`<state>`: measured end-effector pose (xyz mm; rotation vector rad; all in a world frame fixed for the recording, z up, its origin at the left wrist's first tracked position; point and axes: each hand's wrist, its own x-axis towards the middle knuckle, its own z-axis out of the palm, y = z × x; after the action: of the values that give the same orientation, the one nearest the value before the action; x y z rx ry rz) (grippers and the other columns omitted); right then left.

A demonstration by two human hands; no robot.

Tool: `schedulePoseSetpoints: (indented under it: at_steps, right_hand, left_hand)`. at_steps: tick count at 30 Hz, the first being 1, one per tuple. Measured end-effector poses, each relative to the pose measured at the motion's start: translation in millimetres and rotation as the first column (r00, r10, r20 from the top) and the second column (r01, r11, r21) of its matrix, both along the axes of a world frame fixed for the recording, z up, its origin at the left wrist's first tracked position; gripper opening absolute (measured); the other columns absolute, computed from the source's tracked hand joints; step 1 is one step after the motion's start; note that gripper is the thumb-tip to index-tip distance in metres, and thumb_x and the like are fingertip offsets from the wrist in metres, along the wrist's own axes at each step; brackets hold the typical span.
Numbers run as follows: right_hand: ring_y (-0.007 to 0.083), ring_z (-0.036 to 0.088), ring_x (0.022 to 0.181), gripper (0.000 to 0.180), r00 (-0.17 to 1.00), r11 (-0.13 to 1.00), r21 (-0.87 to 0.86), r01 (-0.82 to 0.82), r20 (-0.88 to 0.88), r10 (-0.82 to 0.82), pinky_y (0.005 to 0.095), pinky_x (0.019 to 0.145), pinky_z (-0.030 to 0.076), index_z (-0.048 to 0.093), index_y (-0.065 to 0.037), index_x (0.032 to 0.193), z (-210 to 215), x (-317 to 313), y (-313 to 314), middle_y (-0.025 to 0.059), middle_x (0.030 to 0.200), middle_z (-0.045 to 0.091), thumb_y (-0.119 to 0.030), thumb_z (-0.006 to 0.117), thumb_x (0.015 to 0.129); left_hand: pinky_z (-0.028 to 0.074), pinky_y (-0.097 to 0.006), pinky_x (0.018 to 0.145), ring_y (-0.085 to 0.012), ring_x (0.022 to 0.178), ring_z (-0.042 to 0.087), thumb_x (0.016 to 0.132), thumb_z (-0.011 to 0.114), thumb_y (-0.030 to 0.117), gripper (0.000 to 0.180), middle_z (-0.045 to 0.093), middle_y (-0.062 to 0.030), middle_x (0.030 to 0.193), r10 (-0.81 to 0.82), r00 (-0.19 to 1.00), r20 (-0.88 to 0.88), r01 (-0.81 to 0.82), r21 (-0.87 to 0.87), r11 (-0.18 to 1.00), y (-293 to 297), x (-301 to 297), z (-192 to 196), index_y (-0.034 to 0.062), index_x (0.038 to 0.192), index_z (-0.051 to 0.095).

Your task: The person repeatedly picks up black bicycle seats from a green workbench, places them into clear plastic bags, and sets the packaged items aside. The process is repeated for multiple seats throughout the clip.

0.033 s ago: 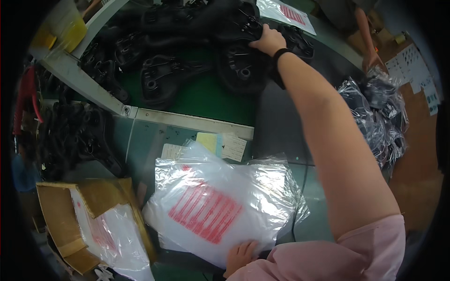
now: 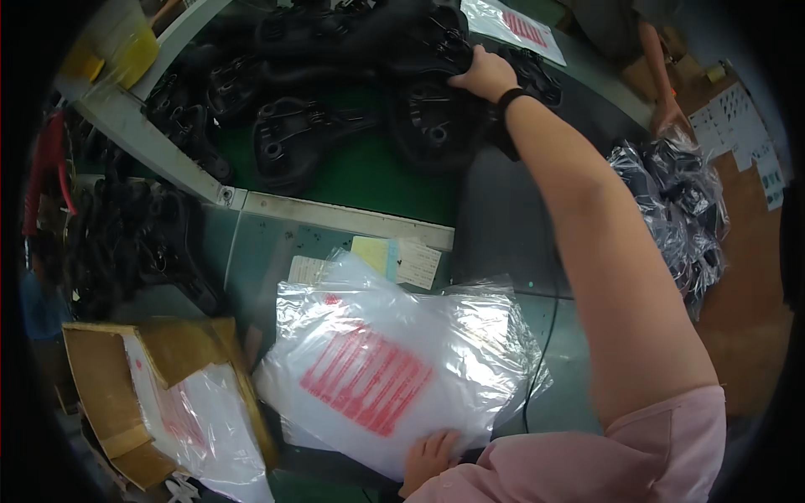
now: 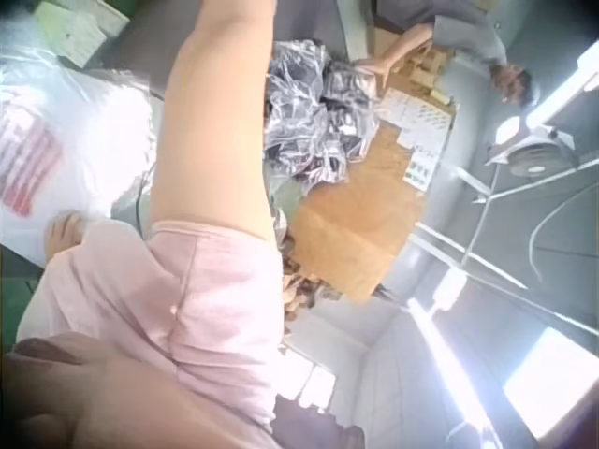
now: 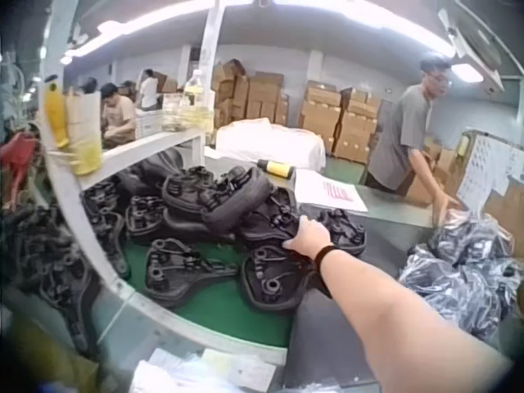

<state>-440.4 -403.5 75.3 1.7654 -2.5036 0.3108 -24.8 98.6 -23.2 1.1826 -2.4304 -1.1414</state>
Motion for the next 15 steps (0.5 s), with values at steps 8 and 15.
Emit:
schedulePoseSetpoints:
  at_steps: [8, 15]
  right_hand:
    - [0.0287, 0.066, 0.072, 0.058, -0.238, 0.963, -0.101, -0.251, 0.970, 0.040, 0.0374, 0.061, 0.054, 0.054, 0.005, 0.116, 39.5, 30.4, 224.1, 0.0155, 0.091, 0.064, -0.037, 0.068, 0.078]
    - [0.0262, 0.055, 0.059, 0.090, -0.998, 0.923, -0.381, -0.054, 0.063, -0.032, 0.0342, 0.043, 0.045, 0.030, 0.007, 0.121, 26.9, 108.3, 422.7, 0.0137, 0.088, 0.048, -0.057, 0.068, 0.070]
  left_hand:
    - [0.043, -0.047, 0.064, -0.0337, 0.074, 0.057, 0.082, 0.060, 0.019, 0.012, 0.059, -0.0125, 0.076, 0.014, 0.998, -0.063, -0.012, 0.030, 0.999, -3.5, -2.4, -1.5, 0.0079, 0.082, 0.059]
    - [0.049, -0.045, 0.069, -0.0380, 0.077, 0.062, 0.088, 0.056, 0.016, 0.017, 0.064, -0.0192, 0.082, 0.257, 0.964, 0.062, -0.264, 0.210, 0.941, -18.8, 1.4, 28.1, 0.0022, 0.093, 0.064]
